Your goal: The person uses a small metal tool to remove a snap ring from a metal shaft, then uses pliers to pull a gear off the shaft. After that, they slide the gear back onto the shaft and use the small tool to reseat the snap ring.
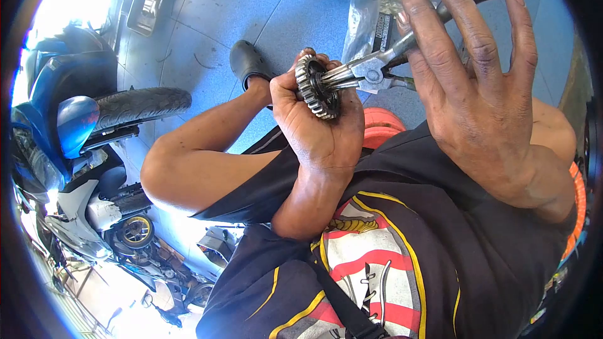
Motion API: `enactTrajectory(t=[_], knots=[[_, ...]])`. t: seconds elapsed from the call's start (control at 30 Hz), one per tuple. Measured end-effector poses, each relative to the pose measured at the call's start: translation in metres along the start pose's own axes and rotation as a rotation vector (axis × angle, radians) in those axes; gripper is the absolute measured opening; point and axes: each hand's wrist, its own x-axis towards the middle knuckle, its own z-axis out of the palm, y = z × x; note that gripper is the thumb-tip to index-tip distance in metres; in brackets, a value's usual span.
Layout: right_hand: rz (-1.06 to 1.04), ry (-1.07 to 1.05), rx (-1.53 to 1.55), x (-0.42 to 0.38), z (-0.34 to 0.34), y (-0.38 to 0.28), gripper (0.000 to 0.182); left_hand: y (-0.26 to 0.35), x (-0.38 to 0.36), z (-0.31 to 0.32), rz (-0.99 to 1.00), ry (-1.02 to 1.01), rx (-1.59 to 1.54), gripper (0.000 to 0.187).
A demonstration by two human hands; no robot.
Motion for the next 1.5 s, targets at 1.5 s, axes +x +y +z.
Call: enactTrajectory(t=[1.5], knots=[[-0.125,-0.051,0.160,0.004,0.011,0.000,0.014,0.000,0.005,-0.006,0.086,-0.016,0.166,0.015]])
